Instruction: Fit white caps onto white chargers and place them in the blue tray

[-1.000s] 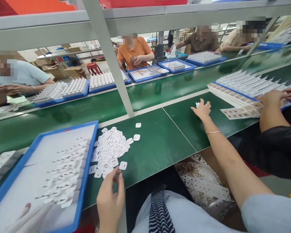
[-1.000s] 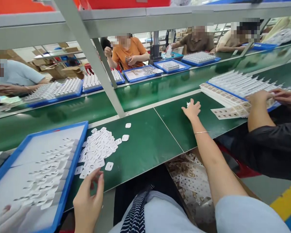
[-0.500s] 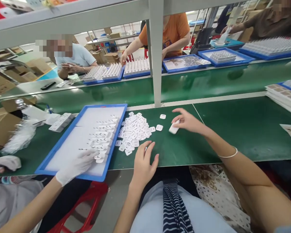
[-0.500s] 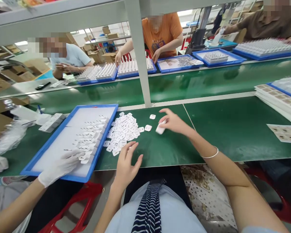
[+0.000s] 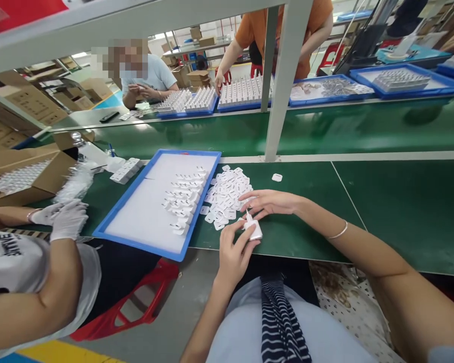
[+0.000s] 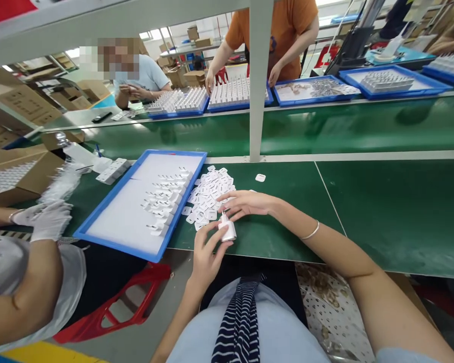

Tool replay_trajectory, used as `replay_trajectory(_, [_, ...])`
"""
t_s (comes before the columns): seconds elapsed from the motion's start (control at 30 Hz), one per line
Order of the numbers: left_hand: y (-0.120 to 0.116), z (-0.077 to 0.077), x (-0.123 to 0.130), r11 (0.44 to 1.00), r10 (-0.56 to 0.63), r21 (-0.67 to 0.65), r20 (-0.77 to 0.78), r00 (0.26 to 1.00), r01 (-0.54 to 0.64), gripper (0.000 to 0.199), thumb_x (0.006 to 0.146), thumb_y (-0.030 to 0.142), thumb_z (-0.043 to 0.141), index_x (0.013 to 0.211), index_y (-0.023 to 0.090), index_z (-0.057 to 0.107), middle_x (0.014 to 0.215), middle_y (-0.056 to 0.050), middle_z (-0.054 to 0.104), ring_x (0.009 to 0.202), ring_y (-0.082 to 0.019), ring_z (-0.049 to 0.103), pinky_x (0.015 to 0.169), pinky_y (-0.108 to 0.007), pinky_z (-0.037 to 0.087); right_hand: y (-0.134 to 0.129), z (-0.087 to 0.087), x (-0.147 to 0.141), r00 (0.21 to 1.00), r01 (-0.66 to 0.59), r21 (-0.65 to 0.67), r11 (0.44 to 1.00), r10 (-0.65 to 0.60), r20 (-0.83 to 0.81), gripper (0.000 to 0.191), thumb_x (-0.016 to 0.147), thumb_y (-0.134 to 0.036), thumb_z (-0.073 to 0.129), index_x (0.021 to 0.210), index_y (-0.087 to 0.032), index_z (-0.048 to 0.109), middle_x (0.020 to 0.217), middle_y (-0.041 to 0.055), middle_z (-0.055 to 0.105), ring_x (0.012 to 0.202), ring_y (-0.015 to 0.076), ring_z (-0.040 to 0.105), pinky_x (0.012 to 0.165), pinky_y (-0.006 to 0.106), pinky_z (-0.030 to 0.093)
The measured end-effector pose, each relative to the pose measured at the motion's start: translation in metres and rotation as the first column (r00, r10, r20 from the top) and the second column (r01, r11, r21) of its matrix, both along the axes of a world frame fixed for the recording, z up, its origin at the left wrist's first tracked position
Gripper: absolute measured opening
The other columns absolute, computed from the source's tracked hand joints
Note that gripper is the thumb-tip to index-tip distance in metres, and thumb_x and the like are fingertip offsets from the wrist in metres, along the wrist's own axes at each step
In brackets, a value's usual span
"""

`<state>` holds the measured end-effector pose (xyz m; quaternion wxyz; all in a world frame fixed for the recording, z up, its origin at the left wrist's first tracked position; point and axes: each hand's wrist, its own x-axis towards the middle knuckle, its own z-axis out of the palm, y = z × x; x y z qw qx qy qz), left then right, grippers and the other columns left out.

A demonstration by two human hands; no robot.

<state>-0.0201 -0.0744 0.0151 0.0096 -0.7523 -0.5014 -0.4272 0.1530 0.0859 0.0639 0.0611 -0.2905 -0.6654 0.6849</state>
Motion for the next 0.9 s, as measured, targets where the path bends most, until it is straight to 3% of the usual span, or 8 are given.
replay_trajectory(0.13, [0.001, -0.002, -0.001, 0.976, 0.048, -0.211, 0.007, 0.999, -0.046, 0.052, 0.095, 0.027, 0.06, 0.145, 0.029, 0.047, 0.109, -0.008, 0.055, 0.098, -0.019, 0.057, 0.09, -0.037, 0.05, 0.007, -0.012, -0.01, 0.923, 0.159, 0.476, 0.865, -0.301, 0.238, 0.029, 0.089, -0.022, 0.063, 0.117, -0.013, 0.061, 0.11, 0.0155, 0.067, 0.099, 0.0266, 0.067, 0.082, 0.038, 0.055])
replay_trajectory(0.23, [0.002, -0.001, 0.003, 0.961, 0.028, -0.271, -0.121, 0.992, -0.061, 0.042, 0.096, 0.029, 0.056, 0.138, 0.029, 0.055, 0.101, -0.007, 0.051, 0.094, -0.019, 0.053, 0.089, -0.038, 0.049, 0.006, -0.025, -0.015, 0.88, 0.163, 0.618, 0.769, -0.396, 0.261, 0.025, 0.078, -0.012, 0.072, 0.101, -0.014, 0.064, 0.114, 0.0174, 0.063, 0.113, 0.034, 0.058, 0.092, 0.043, 0.047])
replay_trajectory(0.33, [0.003, 0.003, 0.007, 0.939, -0.029, -0.336, -0.279, 0.96, -0.069, 0.037, 0.093, 0.039, 0.059, 0.128, 0.027, 0.063, 0.094, -0.006, 0.048, 0.091, -0.021, 0.051, 0.093, -0.045, 0.046, 0.006, -0.031, -0.015, 0.872, 0.141, 0.677, 0.722, -0.415, 0.26, 0.021, 0.076, -0.01, 0.074, 0.093, -0.016, 0.063, 0.106, 0.0133, 0.065, 0.109, 0.0313, 0.059, 0.088, 0.038, 0.045])
replay_trajectory(0.43, [0.003, 0.011, 0.007, 0.906, -0.124, -0.421, -0.356, 0.926, -0.04, 0.052, 0.088, 0.045, 0.065, 0.135, 0.025, 0.056, 0.096, -0.006, 0.048, 0.094, -0.022, 0.05, 0.105, -0.055, 0.037, 0.009, -0.031, -0.012, 0.883, 0.132, 0.666, 0.734, -0.392, 0.257, 0.017, 0.077, -0.01, 0.071, 0.089, -0.018, 0.063, 0.091, 0.0062, 0.068, 0.089, 0.0232, 0.063, 0.075, 0.031, 0.045])
replay_trajectory(0.53, [0.003, 0.02, 0.003, 0.878, -0.193, -0.478, -0.381, 0.904, -0.014, 0.05, 0.093, 0.023, 0.06, 0.142, 0.028, 0.048, 0.1, -0.005, 0.048, 0.099, -0.021, 0.052, 0.11, -0.057, 0.03, 0.015, -0.029, -0.006, 0.903, 0.14, 0.627, 0.766, -0.358, 0.236, 0.011, 0.079, -0.011, 0.069, 0.087, -0.018, 0.065, 0.082, 0.0018, 0.069, 0.078, 0.0179, 0.063, 0.068, 0.026, 0.043])
replay_trajectory(0.7, [0.01, 0.026, 0.001, 0.905, -0.113, -0.421, -0.382, 0.917, -0.064, 0.039, 0.091, 0.004, 0.049, 0.123, 0.024, 0.058, 0.103, -0.008, 0.051, 0.102, -0.023, 0.052, 0.096, -0.048, 0.04, 0.025, -0.025, 0.0, 0.925, 0.18, 0.584, 0.792, -0.339, 0.175, 0.008, 0.08, -0.016, 0.067, 0.087, -0.016, 0.071, 0.082, 0.0026, 0.071, 0.078, 0.017, 0.063, 0.071, 0.026, 0.045])
replay_trajectory(0.8, [0.014, 0.026, 0.003, 0.933, -0.068, -0.36, -0.224, 0.972, -0.017, 0.032, 0.092, 0.007, 0.051, 0.12, 0.021, 0.052, 0.125, -0.014, 0.053, 0.122, -0.029, 0.048, 0.102, -0.052, 0.036, 0.025, -0.026, 0.002, 0.929, 0.196, 0.567, 0.8, -0.337, 0.155, 0.012, 0.079, -0.016, 0.067, 0.089, -0.016, 0.073, 0.081, 0.0035, 0.072, 0.077, 0.0183, 0.064, 0.071, 0.028, 0.046])
replay_trajectory(0.9, [0.015, 0.025, 0.004, 0.916, -0.069, -0.38, 0.166, 0.984, 0.129, 0.031, 0.094, 0.014, 0.053, 0.123, 0.023, 0.045, 0.129, -0.012, 0.056, 0.124, -0.025, 0.053, 0.105, -0.049, 0.039, 0.023, -0.028, 0.004, 0.932, 0.216, 0.559, 0.801, -0.339, 0.126, 0.01, 0.08, -0.018, 0.066, 0.086, -0.017, 0.074, 0.086, 0.0047, 0.073, 0.08, 0.0194, 0.064, 0.074, 0.03, 0.046])
